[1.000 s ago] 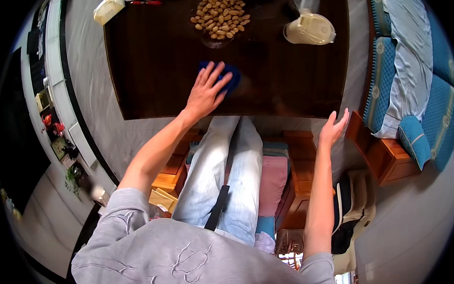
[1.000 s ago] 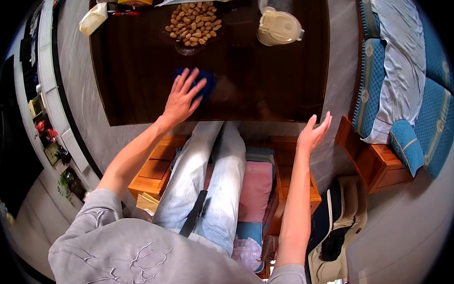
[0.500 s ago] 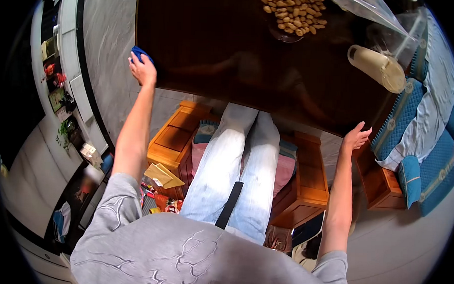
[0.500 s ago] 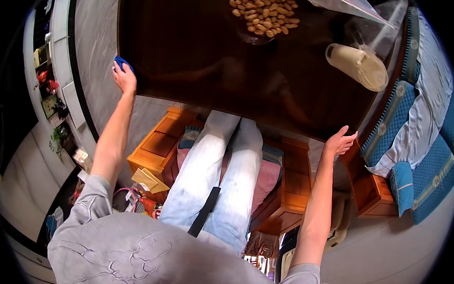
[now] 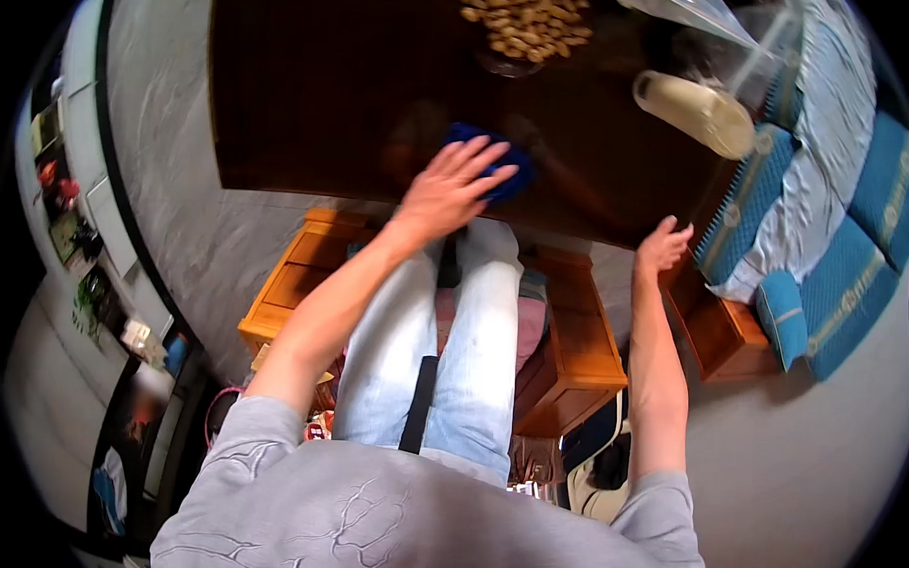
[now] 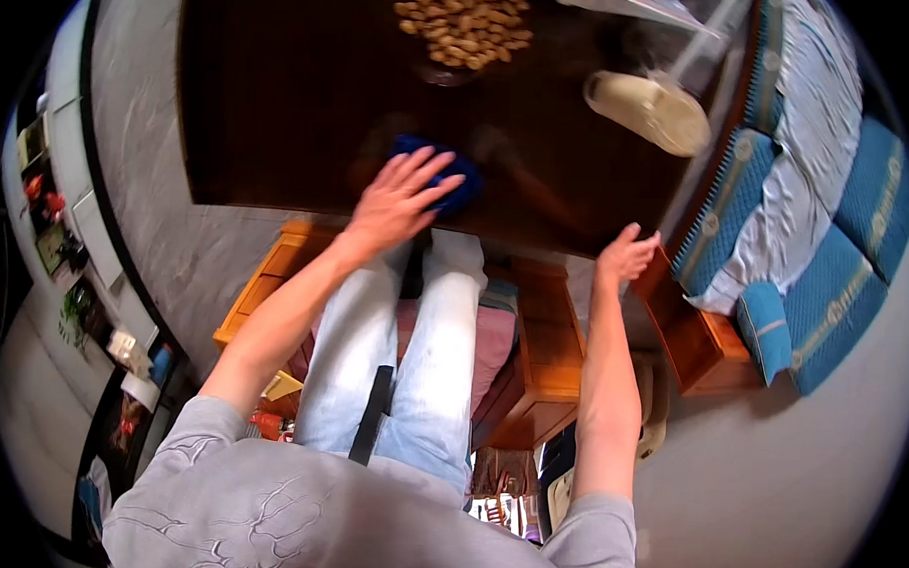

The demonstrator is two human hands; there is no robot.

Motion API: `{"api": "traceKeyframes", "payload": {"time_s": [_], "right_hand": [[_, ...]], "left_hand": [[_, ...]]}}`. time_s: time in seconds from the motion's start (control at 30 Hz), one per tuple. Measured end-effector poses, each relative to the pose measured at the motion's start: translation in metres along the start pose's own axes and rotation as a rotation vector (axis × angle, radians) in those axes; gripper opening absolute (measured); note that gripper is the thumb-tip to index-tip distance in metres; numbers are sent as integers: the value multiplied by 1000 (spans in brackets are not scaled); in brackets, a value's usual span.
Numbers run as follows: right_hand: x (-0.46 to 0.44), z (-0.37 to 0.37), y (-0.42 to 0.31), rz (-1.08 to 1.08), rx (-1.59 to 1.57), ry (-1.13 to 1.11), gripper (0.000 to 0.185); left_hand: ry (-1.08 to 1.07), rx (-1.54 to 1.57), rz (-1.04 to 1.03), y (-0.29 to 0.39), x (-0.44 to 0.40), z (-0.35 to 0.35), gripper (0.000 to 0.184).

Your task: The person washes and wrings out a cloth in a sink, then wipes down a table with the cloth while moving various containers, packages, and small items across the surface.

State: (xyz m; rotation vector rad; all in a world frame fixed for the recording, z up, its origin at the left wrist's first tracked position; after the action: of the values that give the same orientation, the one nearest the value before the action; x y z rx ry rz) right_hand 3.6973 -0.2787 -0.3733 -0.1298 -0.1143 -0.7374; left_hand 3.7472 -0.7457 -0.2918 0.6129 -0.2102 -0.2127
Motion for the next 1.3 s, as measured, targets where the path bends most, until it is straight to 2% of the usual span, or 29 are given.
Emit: {"api": "traceKeyframes", "payload": {"time_s": [0.03, 0.1, 0.2, 0.23, 0.3, 0.37, 0.4, 0.43, 0.47, 0.53, 0.57, 0.63, 0.7, 0.8, 0.83, 0.9, 0.93, 1.03, 1.07, 1.1, 1.17, 1.3], "right_hand": [[1, 0, -1, 1, 5, -13, 72], [1, -4, 3, 47, -48, 32, 73], [9, 3, -6, 17, -67, -16, 75], [11, 4, -8, 28, -63, -18, 75], [18, 12, -18, 28, -82, -44, 75], [22, 16, -24, 80, -106, -24, 75], [23, 17, -25, 58, -110, -47, 75], [27, 19, -23, 60, -110, -49, 75], [28, 18, -23, 47, -112, -68, 76], [21, 11, -26, 97, -111, -41, 76], [19, 5, -25, 115, -134, -2, 84], [33, 59, -105, 379, -185, -31, 99], [42, 95, -173, 612, -601, -113, 115], [55, 125, -247, 868, -801, -43, 115], [58, 130, -262, 916, -878, -12, 114], [50, 125, -281, 859, -1043, -123, 108], [44, 122, -285, 812, -1103, -125, 95], [34, 123, -286, 807, -1106, -175, 86], [31, 134, -279, 781, -1105, -116, 73], [28, 134, -270, 743, -1126, -218, 76], [25, 145, -250, 796, -1178, -267, 80], [19, 176, -195, 893, -961, -200, 80]], "left_hand": [[-44, 10, 9, -9, 15, 6, 69], [-31, -88, 176, -56, 54, 27, 67], [298, -395, 434, -154, 119, 80, 62], [438, -409, 463, -188, 137, 100, 57], [649, -415, 675, -274, 182, 117, 58], [750, -424, 989, -297, 194, 124, 60], [768, -445, 1036, -295, 188, 119, 60], [767, -430, 1051, -290, 180, 110, 60], [732, -431, 970, -267, 162, 102, 60], [673, -413, 811, -202, 117, 74, 59], [642, -394, 737, -160, 95, 57, 58], [509, -347, 713, -84, 59, 13, 60], [417, -314, 632, -6, 25, -26, 63], [380, -205, 641, 64, -14, -72, 63], [383, -180, 657, 75, -23, -79, 62], [386, -213, 681, 78, -39, -71, 61], [375, -207, 652, 76, -50, -68, 61], [352, -225, 568, 59, -93, -51, 60], [338, -234, 473, 56, -112, -47, 59], [330, -242, 380, 56, -131, -43, 59], [348, -228, 283, 60, -165, -32, 59], [434, -258, 325, 63, -203, -36, 60]]}}
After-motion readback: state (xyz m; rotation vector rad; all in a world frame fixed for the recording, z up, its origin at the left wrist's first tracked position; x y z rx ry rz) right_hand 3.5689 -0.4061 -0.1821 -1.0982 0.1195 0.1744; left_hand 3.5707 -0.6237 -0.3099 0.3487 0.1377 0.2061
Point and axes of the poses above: each hand's wrist, its own x-axis away from the middle knuckle, its own z-axis out of the back of the hand, y = z × x, the point moved 9 cm from there along -x, towards the middle knuckle, and after that the axes turned 1 degree about -x, right-handed, at the moved point
